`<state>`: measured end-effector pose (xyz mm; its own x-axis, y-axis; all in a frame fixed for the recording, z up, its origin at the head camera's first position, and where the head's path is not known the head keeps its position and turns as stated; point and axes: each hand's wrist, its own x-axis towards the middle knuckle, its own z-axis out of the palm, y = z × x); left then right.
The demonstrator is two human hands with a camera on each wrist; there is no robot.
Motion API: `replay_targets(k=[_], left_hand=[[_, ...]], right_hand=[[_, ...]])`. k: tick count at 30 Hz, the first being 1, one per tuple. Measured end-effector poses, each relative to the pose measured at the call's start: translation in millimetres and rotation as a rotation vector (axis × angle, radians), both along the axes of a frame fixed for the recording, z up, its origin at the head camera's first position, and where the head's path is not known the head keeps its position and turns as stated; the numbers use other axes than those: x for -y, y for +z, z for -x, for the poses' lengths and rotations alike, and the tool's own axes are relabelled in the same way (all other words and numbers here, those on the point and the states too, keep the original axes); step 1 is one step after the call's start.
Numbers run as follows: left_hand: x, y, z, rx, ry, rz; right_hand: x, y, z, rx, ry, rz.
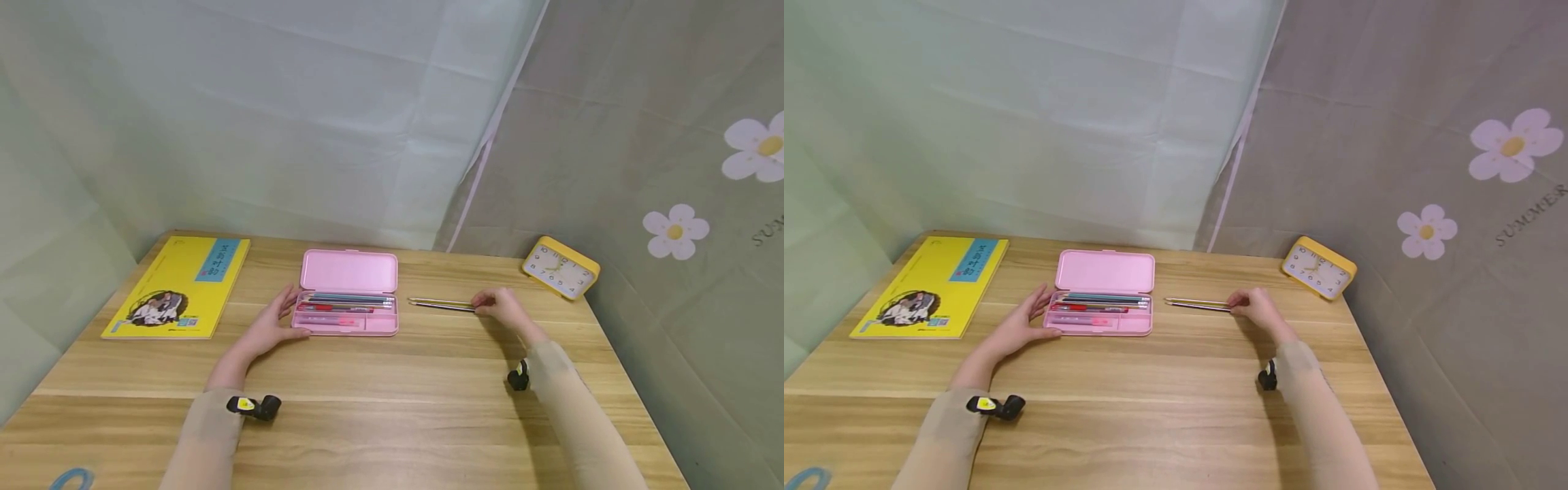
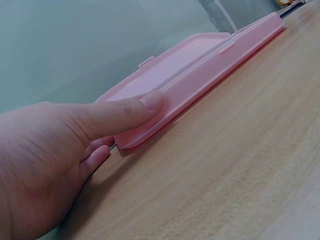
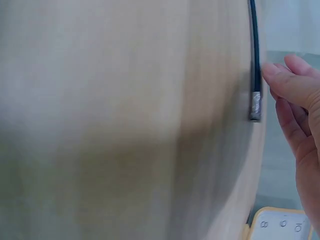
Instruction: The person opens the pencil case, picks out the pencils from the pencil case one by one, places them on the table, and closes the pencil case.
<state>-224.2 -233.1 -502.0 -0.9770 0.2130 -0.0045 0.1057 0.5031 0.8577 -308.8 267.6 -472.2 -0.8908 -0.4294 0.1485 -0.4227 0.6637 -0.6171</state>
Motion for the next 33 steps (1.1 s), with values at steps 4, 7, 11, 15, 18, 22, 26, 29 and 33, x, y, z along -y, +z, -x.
replay_targets(k=[4, 7, 11, 15, 18, 22, 26, 29, 33], left_hand=[[0.0, -0.5, 0.3, 0.001, 0.001, 0.001], [0.8, -2.3, 0.8, -0.001, 0.003, 0.000], [1.5, -4.9, 1.2, -0.010, 0.002, -0.005], [1.4, -6.0, 1.9, -0.011, 0.002, -0.003], [1.5, -6.0, 2.2, -0.009, 0.004, 0.001], [1.4, -5.4, 1.4, -0.007, 0.005, -0.005], [1.3, -4.7, 0.7, -0.005, 0.005, -0.011], [1.2, -5.1, 0.6, -0.006, 0.006, -0.012], [1.4, -5.0, 0.5, -0.007, 0.005, -0.011]], right_hand=[[7.1, 8.6, 0.6, -0.018, -0.026, -0.012], [15.1, 16.2, 2.2, -0.032, -0.030, -0.018], [30.5, 27.7, 4.0, -0.050, -0.006, -0.010], [50.7, 35.9, 6.1, -0.048, 0.024, 0.008], [67.8, 38.4, 9.5, -0.065, 0.049, 0.024], [92.4, 40.6, 12.7, -0.083, 0.097, 0.046], [116.5, 43.1, 12.9, -0.070, 0.134, 0.059], [132.1, 43.7, 12.4, -0.064, 0.162, 0.057], [149.9, 40.8, 12.3, -0.056, 0.211, 0.053]])
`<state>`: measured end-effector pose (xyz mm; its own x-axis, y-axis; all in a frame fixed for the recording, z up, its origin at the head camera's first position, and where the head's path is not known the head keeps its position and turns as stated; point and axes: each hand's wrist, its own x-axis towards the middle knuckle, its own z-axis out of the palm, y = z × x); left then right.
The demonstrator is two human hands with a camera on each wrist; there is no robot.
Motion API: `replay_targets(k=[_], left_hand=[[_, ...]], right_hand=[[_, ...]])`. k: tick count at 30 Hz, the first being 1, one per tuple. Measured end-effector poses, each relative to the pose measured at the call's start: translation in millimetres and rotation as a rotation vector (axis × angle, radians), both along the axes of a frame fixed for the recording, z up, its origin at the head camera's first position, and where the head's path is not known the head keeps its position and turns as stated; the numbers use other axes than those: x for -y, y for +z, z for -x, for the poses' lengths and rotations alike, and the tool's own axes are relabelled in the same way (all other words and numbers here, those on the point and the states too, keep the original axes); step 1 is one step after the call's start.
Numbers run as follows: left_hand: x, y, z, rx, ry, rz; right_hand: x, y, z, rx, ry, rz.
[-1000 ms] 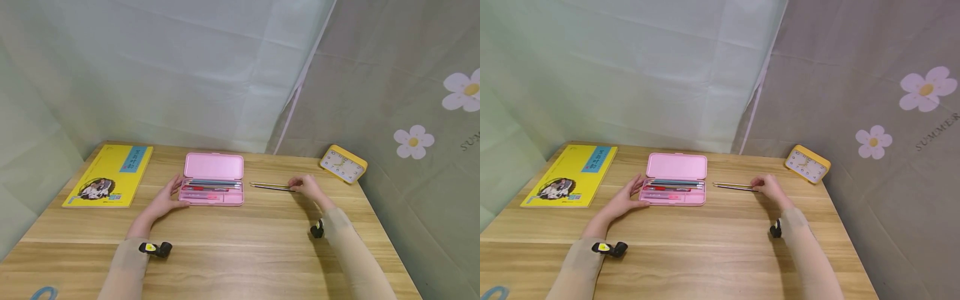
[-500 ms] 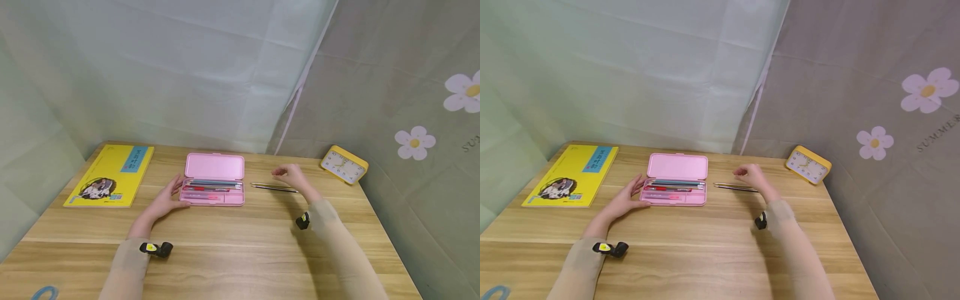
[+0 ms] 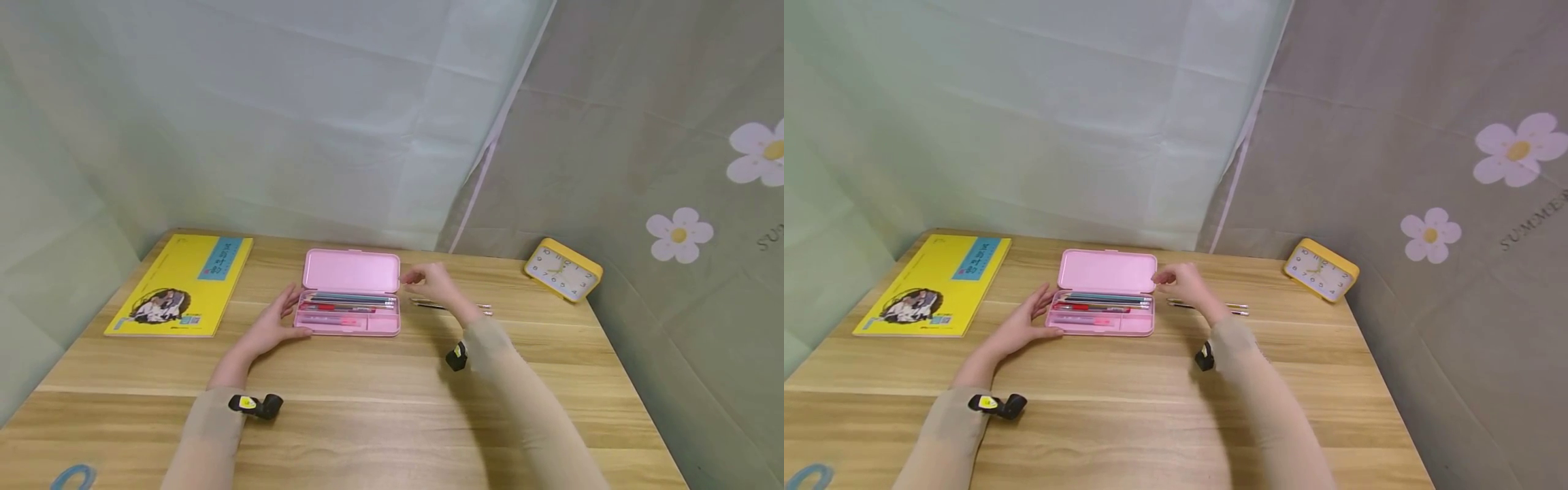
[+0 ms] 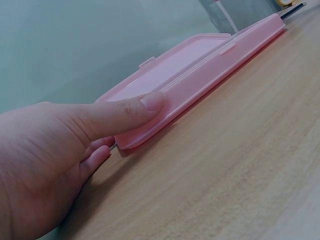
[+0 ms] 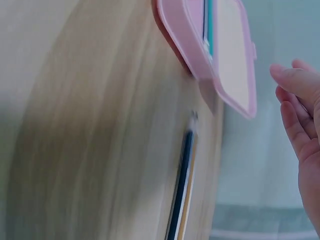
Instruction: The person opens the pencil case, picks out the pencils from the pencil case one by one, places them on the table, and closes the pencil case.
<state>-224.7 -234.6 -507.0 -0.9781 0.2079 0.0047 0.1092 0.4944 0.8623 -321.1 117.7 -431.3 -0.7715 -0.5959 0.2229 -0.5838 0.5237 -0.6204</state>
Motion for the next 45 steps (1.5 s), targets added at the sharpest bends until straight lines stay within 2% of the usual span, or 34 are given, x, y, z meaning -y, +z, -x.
replay_targets(k=[7, 16, 25, 36, 45], left_hand=[[0.5, 0.7, 0.6, 0.007, 0.007, 0.002], [-0.7, 0.9, 1.4, 0.007, 0.005, 0.013], [-0.7, 1.6, 2.0, 0.013, 0.009, 0.018], [0.7, 1.4, 0.3, 0.013, 0.010, 0.015], [-0.4, 0.0, 0.1, 0.013, 0.007, 0.011]], right_hand=[[23.9, -5.1, -0.8, 0.036, 0.048, -0.018], [40.3, -14.7, -3.7, 0.088, 0.059, -0.121], [44.4, -22.7, -6.4, 0.083, 0.049, -0.145], [43.7, -24.8, -9.3, 0.073, 0.038, -0.197], [44.8, -27.8, -9.0, 0.058, 0.035, -0.200]])
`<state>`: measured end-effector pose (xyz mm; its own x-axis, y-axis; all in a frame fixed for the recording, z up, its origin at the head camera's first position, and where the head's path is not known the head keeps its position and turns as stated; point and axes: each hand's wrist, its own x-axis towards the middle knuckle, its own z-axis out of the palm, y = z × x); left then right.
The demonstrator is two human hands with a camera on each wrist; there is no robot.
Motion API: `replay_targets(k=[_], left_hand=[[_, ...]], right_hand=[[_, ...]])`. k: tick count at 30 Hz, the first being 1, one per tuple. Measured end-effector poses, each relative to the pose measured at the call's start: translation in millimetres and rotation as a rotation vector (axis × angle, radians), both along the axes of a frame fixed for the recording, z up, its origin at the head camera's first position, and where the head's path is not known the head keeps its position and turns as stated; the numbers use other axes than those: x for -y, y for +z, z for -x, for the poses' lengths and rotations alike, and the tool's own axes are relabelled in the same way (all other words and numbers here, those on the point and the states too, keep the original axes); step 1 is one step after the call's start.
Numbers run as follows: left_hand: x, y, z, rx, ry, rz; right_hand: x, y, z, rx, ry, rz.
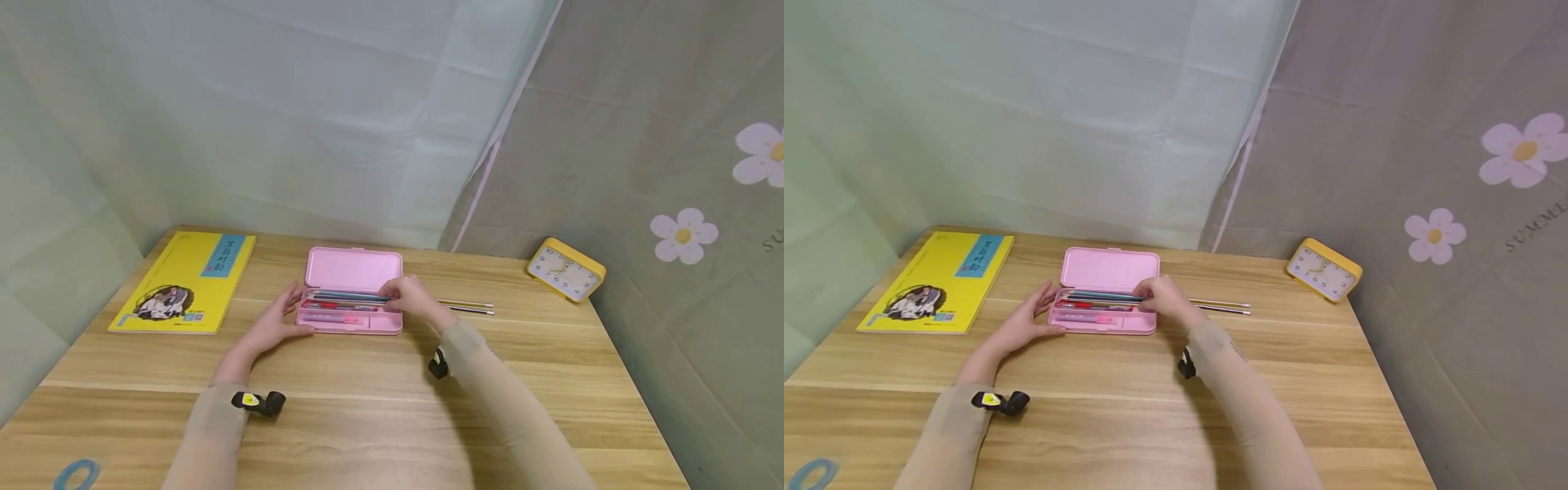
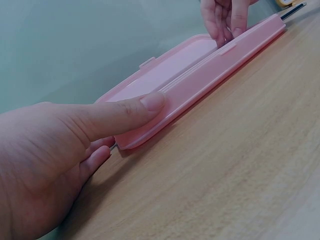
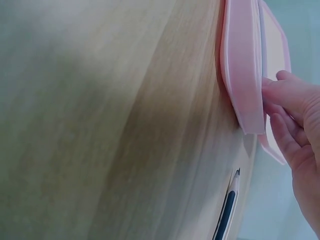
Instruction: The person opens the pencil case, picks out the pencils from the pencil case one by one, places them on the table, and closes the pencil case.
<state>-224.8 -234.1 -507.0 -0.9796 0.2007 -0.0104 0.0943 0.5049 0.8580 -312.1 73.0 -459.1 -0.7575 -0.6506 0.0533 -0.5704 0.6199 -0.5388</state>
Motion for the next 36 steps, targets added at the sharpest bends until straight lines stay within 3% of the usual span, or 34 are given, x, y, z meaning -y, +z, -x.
replay_targets(k=[17, 36], left_hand=[[-0.7, 3.0, -1.6, -0.001, 0.004, -0.004], [-0.7, 1.5, -0.3, 0.002, 0.003, -0.005]], right_hand=[[3.8, -0.7, 1.1, -0.027, -0.025, -0.008], [7.7, 2.2, -1.4, -0.040, 0.001, -0.054]])
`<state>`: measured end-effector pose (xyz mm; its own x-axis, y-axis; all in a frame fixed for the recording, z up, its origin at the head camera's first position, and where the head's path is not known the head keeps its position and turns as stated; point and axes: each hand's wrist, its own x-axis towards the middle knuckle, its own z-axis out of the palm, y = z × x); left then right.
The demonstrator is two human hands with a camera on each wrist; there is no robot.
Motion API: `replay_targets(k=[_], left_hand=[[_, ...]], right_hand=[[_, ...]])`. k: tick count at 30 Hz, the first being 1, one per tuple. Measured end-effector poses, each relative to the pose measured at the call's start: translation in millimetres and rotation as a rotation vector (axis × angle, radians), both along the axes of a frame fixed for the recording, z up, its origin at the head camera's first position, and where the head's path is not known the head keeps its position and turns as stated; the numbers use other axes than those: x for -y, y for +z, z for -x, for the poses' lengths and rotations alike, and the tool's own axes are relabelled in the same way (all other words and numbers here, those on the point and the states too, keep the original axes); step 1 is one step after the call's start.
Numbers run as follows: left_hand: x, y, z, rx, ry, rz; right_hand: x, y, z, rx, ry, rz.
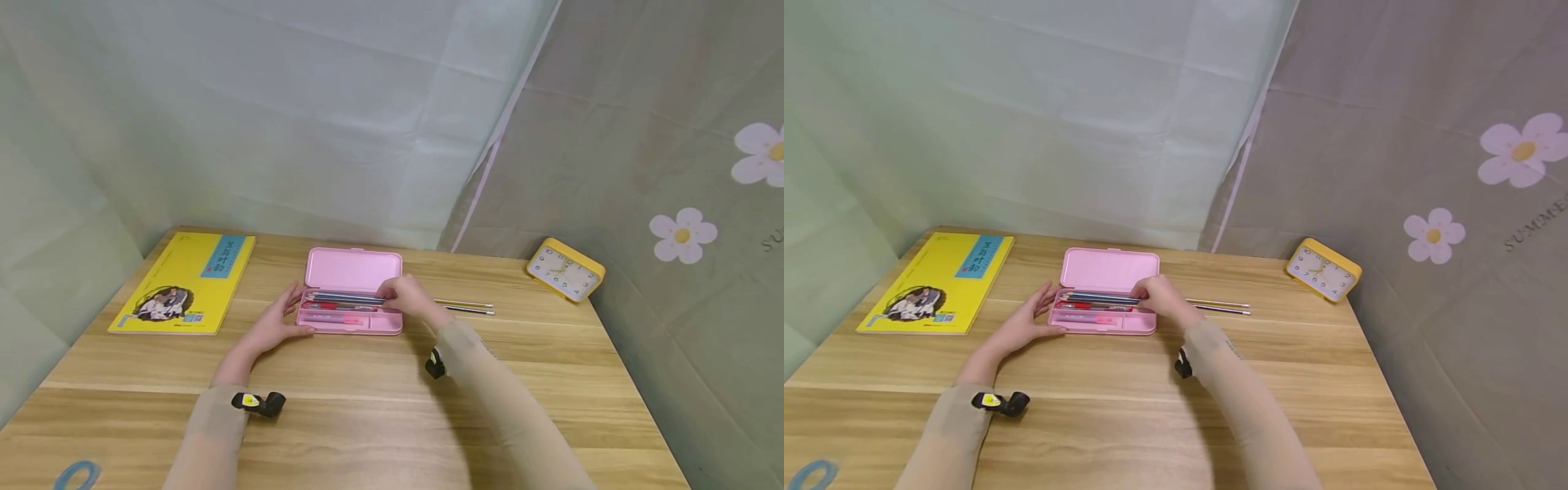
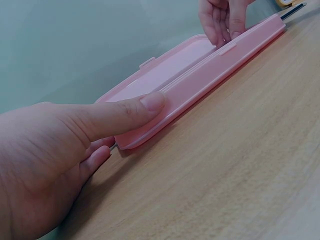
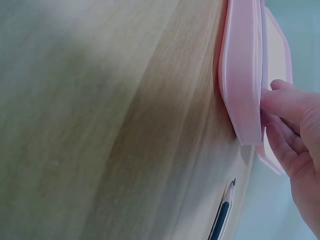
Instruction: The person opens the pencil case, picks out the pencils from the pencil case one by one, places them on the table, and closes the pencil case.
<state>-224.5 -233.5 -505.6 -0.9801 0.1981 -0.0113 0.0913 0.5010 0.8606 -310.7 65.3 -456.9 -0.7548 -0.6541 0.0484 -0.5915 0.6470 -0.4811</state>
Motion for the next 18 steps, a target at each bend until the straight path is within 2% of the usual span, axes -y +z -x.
replay_targets(k=[6, 18], left_hand=[[0.9, -0.8, 0.8, -0.003, -0.007, -0.018], [0.4, 0.9, 0.3, -0.002, -0.007, -0.008]], right_hand=[[0.8, -0.8, 1.0, -0.015, 0.014, -0.009], [3.4, -0.3, 1.6, 0.006, 0.000, -0.008]])
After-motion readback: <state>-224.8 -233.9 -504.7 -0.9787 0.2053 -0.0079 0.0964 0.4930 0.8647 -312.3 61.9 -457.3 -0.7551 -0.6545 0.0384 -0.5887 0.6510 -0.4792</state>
